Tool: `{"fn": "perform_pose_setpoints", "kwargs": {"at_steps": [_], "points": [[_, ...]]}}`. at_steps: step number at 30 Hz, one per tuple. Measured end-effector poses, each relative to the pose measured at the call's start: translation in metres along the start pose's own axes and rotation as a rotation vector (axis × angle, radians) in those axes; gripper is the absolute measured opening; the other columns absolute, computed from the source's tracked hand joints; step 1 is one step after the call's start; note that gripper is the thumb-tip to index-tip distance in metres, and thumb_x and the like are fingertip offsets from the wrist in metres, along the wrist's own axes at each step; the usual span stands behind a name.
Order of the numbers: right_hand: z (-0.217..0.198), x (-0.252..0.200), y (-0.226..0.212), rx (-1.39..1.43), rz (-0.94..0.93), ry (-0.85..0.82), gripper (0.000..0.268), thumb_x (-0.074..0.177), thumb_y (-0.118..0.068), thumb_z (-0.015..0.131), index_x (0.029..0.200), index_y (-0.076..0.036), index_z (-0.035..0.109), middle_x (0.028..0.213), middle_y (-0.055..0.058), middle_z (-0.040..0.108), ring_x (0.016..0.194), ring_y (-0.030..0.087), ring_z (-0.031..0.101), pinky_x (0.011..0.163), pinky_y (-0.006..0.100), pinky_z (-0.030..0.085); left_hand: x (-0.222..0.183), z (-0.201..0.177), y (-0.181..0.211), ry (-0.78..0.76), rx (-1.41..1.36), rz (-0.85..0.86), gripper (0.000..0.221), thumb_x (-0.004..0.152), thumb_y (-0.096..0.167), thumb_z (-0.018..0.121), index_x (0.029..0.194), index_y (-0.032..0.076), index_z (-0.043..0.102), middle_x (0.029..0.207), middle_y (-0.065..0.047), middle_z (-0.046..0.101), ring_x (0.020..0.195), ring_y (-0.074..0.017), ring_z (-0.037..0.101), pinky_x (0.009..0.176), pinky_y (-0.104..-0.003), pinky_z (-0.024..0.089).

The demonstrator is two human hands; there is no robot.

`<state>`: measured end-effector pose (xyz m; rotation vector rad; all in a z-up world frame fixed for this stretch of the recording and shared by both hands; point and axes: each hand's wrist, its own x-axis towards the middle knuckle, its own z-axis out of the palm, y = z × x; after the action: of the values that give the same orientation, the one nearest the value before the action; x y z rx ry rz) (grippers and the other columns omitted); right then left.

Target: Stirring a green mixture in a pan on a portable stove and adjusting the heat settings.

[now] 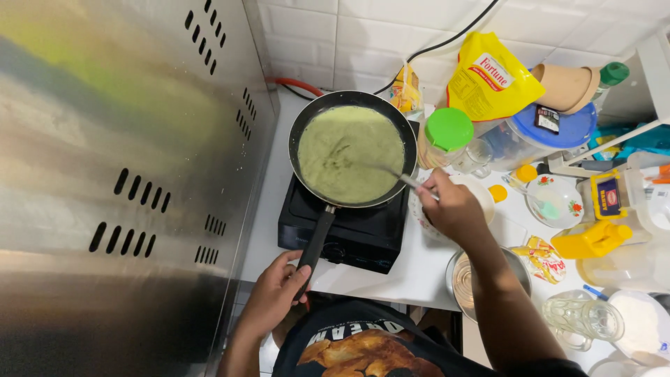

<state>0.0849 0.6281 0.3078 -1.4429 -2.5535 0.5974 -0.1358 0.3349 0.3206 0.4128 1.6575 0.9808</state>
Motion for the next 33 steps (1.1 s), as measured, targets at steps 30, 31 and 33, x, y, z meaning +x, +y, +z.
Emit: {"fn": "perform_pose_setpoints", "kwargs": {"at_steps": [30, 31, 33], "points": [[-0.029, 0.010, -0.058, -0.030, -0.046, -0.297, 0.026, 0.097, -0.044, 0.054, 0.102, -0.018, 0.054, 0.091, 0.013, 0.071, 0.089, 0.034, 0.064, 0.078, 0.045, 0.044, -0.019, 0.018, 0.041, 0.038, 0.114, -0.123, 0.047, 0.096, 0.042, 0.059, 0.138, 0.022, 0.058, 0.080, -0.002, 0.065, 0.066, -0.0113, 0.061, 0.066, -0.029, 0.047], [-0.028, 0.008, -0.035, -0.029, -0.046, -0.295, 0.026, 0.097, -0.044, 0.054, 0.102, -0.018, 0.054, 0.091, 0.013, 0.071, 0.089, 0.034, 0.064, 0.078, 0.045, 0.044, -0.016, 0.017, 0.038, 0.039, 0.115, -0.121, 0.047, 0.096, 0.042, 0.059, 0.138, 0.022, 0.058, 0.080, -0.002, 0.065, 0.066, -0.0113, 0.061, 0.066, -0.029, 0.047], [-0.027, 0.008, 0.008, -0.297, -0.149, 0.140, 0.020, 0.094, -0.037, 0.063, 0.099, -0.019, 0.058, 0.077, 0.013, 0.068, 0.073, 0.042, 0.066, 0.066, 0.055, 0.052, -0.011, 0.018, 0.033, 0.059, 0.120, -0.106, 0.045, 0.094, 0.043, 0.061, 0.134, 0.020, 0.059, 0.074, -0.003, 0.062, 0.061, -0.0131, 0.058, 0.064, -0.030, 0.047]]}}
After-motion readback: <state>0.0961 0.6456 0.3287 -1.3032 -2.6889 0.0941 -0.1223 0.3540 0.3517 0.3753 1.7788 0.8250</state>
